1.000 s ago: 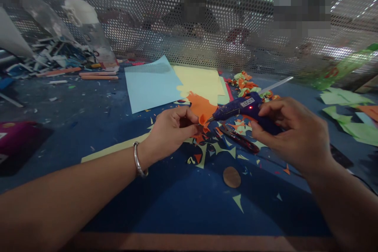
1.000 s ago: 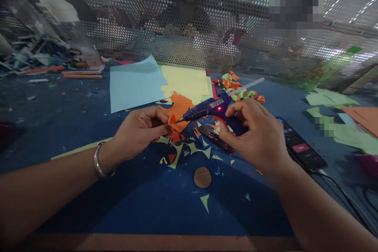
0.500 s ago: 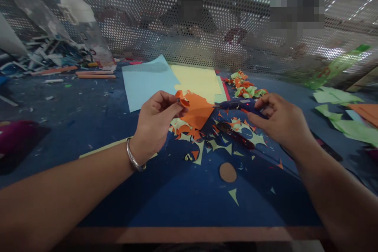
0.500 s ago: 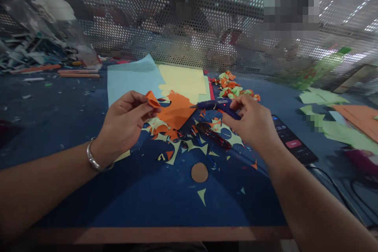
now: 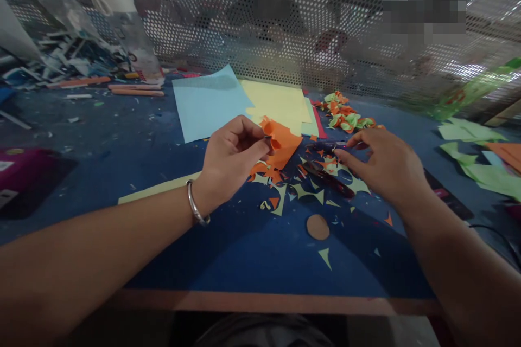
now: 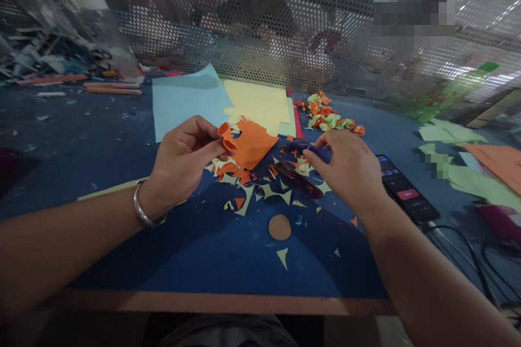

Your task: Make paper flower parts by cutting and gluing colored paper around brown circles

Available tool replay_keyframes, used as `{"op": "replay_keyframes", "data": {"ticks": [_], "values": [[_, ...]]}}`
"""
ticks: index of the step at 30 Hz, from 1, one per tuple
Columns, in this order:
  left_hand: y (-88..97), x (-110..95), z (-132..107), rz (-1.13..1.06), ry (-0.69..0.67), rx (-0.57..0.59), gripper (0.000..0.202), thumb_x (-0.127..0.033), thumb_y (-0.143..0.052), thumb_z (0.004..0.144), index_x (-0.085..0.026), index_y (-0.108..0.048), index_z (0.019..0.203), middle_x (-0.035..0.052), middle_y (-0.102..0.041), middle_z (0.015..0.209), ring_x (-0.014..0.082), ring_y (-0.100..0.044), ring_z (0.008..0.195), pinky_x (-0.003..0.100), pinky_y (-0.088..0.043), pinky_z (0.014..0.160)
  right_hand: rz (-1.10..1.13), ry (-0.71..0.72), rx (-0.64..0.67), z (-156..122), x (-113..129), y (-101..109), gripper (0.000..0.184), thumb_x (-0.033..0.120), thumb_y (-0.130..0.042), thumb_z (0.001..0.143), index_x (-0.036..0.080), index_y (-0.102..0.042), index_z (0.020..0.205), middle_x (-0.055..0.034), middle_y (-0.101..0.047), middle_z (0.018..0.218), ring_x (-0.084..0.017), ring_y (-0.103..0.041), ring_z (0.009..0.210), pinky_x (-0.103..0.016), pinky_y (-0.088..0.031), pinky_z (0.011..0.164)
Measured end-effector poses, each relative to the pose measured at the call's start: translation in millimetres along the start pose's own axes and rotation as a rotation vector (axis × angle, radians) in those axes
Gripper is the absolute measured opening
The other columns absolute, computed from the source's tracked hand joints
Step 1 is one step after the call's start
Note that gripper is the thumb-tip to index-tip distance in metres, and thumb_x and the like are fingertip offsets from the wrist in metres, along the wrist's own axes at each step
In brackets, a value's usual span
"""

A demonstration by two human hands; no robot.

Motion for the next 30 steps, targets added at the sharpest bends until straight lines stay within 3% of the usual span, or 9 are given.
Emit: {"op": "replay_keyframes", "data": {"ticks": [2,6,10,14,21,25,30], "values": [[-2.1,-0.8,-0.2,-0.009,-0.003,0.009,0.019,-0.015,-0.075,0.077,-0.021,-0.057,0.075,-0.001,-0.071,0.069,0.0102,-0.066,0.059,0.025,-0.054,0.06,0.191,0.163,0.008,-9.8,38.1,3.9,0.013,0.034,-0.067,0.09,0.022,-0.065,0.086,-0.0038,-0.069,0.084,-0.023,-0.065,0.079,-0.036,-0.047,0.073],[-3.5,-0.8,-0.2,-0.014,-0.005,0.011,0.019,-0.016,-0.075,0.076,-0.021,-0.058,0.075,-0.0007,-0.071,0.071,0.0101,-0.066,0.06,0.026,-0.055,0.062,0.471,0.461,0.19,-37.1,109.4,-5.9,0.006,0.026,-0.063,0.096,0.021,-0.067,0.096,-0.0064,-0.072,0.095,-0.022,-0.066,0.091,-0.036,-0.051,0.082],[-4.3,0.4,0.8,0.009,-0.001,0.019,0.019,-0.018,-0.076,0.076,-0.021,-0.058,0.075,-0.0012,-0.069,0.071,0.0107,-0.066,0.062,0.026,-0.055,0.064,0.515,0.58,0.288,-53.1,141.9,-18.7,0.011,0.027,-0.062,0.097,0.017,-0.067,0.098,-0.008,-0.07,0.091,-0.021,-0.063,0.086,-0.036,-0.051,0.079],[-7.1,0.4,0.5,-0.006,0.0,0.045,0.018,-0.015,-0.075,0.076,-0.02,-0.057,0.075,-0.0016,-0.069,0.069,0.011,-0.066,0.063,0.026,-0.054,0.064,0.465,0.573,0.312,-55.3,147.5,-30.4,0.017,0.03,-0.063,0.097,0.015,-0.068,0.092,-0.0083,-0.066,0.085,-0.022,-0.059,0.079,-0.036,-0.049,0.071],[-8.9,2.6,-0.6,0.003,0.015,0.065,0.019,-0.015,-0.075,0.075,-0.02,-0.057,0.075,-0.0019,-0.068,0.068,0.0099,-0.063,0.058,0.025,-0.052,0.06,0.475,0.583,0.329,-56.5,148.2,-38.2,0.017,0.021,-0.055,0.099,0.016,-0.069,0.091,-0.0101,-0.068,0.087,-0.023,-0.062,0.084,-0.038,-0.052,0.076],[-12.9,8.7,0.1,-0.022,0.094,0.108,0.018,-0.012,-0.073,0.071,-0.02,-0.058,0.075,-0.0027,-0.065,0.07,0.0095,-0.063,0.06,0.024,-0.053,0.06,0.538,0.563,0.206,-50.0,138.2,-20.1,0.011,0.021,-0.057,0.098,0.02,-0.068,0.094,-0.0079,-0.071,0.089,-0.022,-0.064,0.087,-0.039,-0.053,0.08],[-30.0,19.2,-4.5,-0.071,0.228,0.289,0.017,-0.008,-0.067,0.067,-0.02,-0.057,0.074,-0.0047,-0.062,0.066,0.0084,-0.06,0.057,0.023,-0.052,0.058,0.505,0.488,0.045,-40.3,117.7,11.2,0.008,0.018,-0.062,0.096,0.024,-0.067,0.096,-0.0047,-0.074,0.091,-0.021,-0.069,0.088,-0.039,-0.054,0.083]]}}
Point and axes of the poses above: each hand's wrist, its own z-axis towards the middle knuckle, its own y-axis out of the back of the hand, x = y × z, the point moved 9 cm from there along z, towards the middle knuckle
